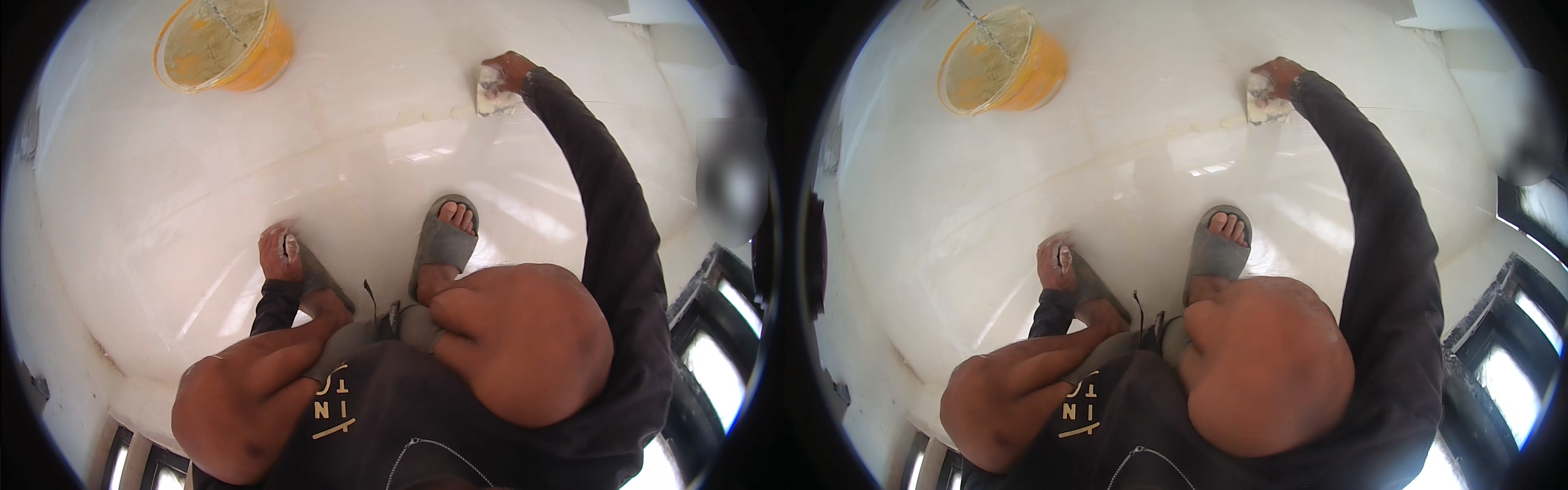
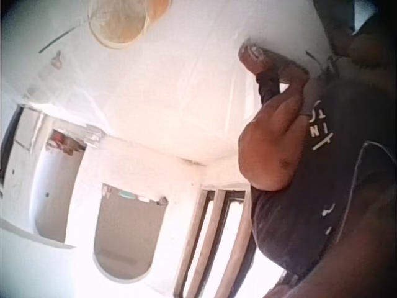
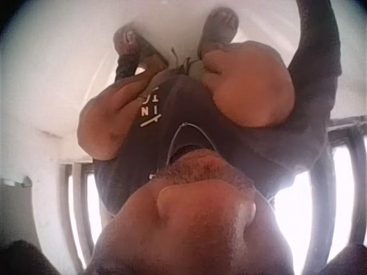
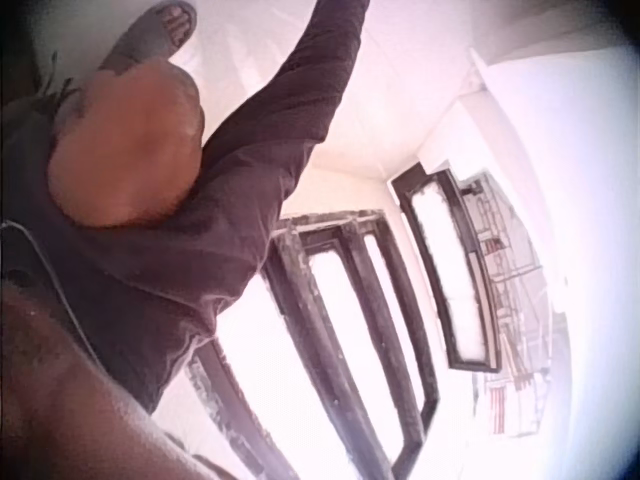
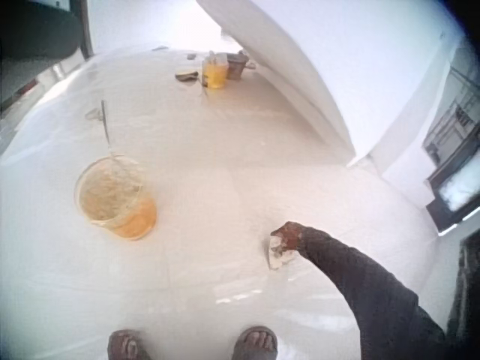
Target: The person kneels on a white tiled floor and uses a trowel to spread a white grout mixture from a yellow bucket into the gaps between tiles. They repeatedly scoop the mixture and smooth it across the surface, occasionally wiping excess material with a cloth. Another person is visible in the background performing a similar task.
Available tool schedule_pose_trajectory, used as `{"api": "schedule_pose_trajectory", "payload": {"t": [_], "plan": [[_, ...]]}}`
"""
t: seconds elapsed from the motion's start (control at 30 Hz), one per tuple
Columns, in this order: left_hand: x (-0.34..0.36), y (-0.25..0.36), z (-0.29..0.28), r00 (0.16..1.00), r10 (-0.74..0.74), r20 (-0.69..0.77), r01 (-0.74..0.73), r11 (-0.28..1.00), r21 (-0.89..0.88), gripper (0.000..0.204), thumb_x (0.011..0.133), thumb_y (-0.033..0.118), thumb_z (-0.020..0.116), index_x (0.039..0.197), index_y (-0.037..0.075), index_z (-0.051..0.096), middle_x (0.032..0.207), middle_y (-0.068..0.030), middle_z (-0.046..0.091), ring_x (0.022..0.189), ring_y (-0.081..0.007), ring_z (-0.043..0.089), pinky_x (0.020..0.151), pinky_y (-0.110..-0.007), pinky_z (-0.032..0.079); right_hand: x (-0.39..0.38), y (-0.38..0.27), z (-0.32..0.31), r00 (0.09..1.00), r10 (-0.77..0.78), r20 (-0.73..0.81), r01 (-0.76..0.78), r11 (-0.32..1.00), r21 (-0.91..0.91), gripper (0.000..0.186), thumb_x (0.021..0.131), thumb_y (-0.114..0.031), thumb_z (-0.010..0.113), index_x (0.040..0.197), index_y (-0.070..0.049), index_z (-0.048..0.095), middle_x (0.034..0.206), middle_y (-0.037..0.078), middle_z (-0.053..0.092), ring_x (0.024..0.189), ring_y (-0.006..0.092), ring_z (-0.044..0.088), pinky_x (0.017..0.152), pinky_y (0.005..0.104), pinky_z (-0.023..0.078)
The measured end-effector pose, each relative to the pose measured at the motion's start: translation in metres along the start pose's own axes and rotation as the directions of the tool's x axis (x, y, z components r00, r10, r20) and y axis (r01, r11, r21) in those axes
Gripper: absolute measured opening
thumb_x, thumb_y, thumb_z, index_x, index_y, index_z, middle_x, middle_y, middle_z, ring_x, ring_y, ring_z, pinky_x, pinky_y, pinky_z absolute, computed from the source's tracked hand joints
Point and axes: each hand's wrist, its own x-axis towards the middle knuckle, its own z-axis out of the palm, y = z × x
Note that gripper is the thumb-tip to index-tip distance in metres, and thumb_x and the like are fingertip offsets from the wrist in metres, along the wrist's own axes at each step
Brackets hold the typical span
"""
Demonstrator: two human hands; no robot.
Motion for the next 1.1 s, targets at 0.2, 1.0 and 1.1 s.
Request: {"api": "schedule_pose_trajectory", "payload": {"t": [0.2, 1.0, 1.1], "plan": [[-0.003, -0.008, 0.0, 0.999, 0.035, 0.017, -0.036, 0.997, 0.075, 0.033, 0.086, 0.03, 0.055, 0.105, 0.004, 0.064, 0.109, -0.0185, 0.061, 0.106, -0.0383, 0.053, 0.095, -0.048, 0.04, 0.005, 0.029, -0.032, 0.956, -0.004, -0.294, 0.008, 1.0, 0.013, 0.063, 0.058, -0.026, 0.084, 0.116, -0.011, 0.062, 0.103, 0.016, 0.066, 0.092, 0.0303, 0.065, 0.081, 0.0379, 0.052], [0.302, 0.106, 0.011, 0.793, 0.381, 0.475, -0.404, 0.913, -0.058, 0.07, 0.089, 0.029, 0.054, 0.145, 0.006, 0.019, 0.151, -0.0202, 0.014, 0.138, -0.0432, 0.013, 0.11, -0.05, 0.019, -0.184, 0.084, 0.037, 0.507, 0.758, -0.411, 0.147, 0.394, 0.907, 0.039, 0.088, -0.033, 0.062, 0.106, 0.001, 0.06, 0.091, 0.003, 0.062, 0.08, 0.0112, 0.056, 0.074, 0.0278, 0.048], [0.302, 0.109, 0.061, 0.842, 0.182, 0.509, -0.278, 0.953, 0.119, 0.078, 0.088, 0.032, 0.055, 0.148, 0.007, 0.011, 0.153, -0.0215, 0.006, 0.139, -0.0459, 0.004, 0.109, -0.057, 0.009, -0.214, 0.113, 0.131, 0.296, 0.886, -0.357, 0.245, 0.291, 0.925, 0.039, 0.093, -0.034, 0.053, 0.108, 0.002, 0.059, 0.096, 0.005, 0.06, 0.086, 0.0122, 0.054, 0.076, 0.0274, 0.046]]}}
